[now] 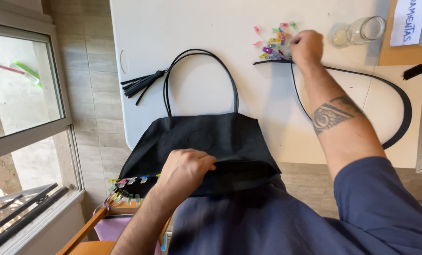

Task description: Attaching plastic sewing clips to the edge of a leather bag component to hold it in place

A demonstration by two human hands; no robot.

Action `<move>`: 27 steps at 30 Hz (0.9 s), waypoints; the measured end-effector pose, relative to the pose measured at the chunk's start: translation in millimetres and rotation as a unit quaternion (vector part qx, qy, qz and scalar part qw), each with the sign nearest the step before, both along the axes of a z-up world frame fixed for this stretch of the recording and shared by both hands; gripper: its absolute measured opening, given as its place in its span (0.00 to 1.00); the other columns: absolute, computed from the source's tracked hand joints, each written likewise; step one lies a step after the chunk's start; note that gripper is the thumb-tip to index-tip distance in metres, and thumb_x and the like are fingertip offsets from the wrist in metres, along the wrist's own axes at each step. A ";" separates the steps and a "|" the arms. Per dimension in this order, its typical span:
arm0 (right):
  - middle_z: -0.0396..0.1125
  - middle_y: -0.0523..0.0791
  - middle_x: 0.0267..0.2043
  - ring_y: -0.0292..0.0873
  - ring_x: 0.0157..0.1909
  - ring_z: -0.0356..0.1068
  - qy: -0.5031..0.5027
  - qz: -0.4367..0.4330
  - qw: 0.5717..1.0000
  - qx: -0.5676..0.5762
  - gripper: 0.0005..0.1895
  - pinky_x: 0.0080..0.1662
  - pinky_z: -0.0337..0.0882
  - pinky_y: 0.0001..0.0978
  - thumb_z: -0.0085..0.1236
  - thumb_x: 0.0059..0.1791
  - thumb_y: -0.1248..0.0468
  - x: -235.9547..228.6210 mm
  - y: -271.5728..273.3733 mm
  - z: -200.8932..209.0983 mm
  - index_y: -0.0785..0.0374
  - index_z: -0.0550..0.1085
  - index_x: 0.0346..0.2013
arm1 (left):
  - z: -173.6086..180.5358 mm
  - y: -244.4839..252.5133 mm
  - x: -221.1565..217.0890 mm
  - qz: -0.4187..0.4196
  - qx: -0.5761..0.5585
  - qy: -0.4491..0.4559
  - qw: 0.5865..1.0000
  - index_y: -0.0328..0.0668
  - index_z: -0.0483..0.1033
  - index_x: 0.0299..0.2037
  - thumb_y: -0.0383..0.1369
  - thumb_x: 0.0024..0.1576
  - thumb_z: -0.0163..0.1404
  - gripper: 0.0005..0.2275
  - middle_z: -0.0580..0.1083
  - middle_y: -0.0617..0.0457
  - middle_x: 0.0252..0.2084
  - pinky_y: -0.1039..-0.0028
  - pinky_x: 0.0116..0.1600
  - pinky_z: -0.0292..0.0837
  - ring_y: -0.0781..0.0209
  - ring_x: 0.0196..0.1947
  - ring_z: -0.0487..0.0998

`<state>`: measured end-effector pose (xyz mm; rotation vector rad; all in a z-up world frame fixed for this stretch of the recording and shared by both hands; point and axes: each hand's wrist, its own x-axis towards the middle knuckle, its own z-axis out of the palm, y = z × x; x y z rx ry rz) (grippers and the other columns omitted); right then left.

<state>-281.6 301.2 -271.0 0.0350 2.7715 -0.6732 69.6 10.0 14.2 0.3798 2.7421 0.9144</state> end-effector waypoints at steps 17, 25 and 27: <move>0.75 0.43 0.26 0.42 0.29 0.74 -0.209 0.375 0.872 -0.234 0.08 0.35 0.72 0.34 0.70 0.38 0.71 212.3 -103.6 300.5 0.58 0.83 0.29 | -0.5 -2.7 -3.4 -0.003 -0.022 0.005 1.000 0.56 0.72 0.22 0.30 0.58 0.46 0.11 0.73 0.63 0.20 0.68 0.31 0.76 0.58 0.26 0.80; 0.75 0.44 0.26 0.46 0.31 0.76 -0.223 0.396 0.880 -0.137 0.05 0.37 0.73 0.36 0.67 0.40 0.70 230.5 -116.6 311.4 0.59 0.81 0.29 | -11.3 -0.1 -1.3 -0.013 -0.021 0.028 0.999 0.55 0.72 0.22 0.30 0.57 0.47 0.11 0.72 0.63 0.19 0.69 0.30 0.76 0.58 0.25 0.79; 0.75 0.43 0.26 0.46 0.33 0.76 -0.210 0.406 0.879 -0.134 0.05 0.37 0.74 0.36 0.67 0.40 0.69 234.8 -113.1 313.8 0.58 0.80 0.28 | -10.6 0.4 -0.4 -0.008 -0.015 0.016 1.000 0.55 0.72 0.21 0.29 0.57 0.47 0.12 0.72 0.62 0.18 0.68 0.29 0.77 0.58 0.24 0.79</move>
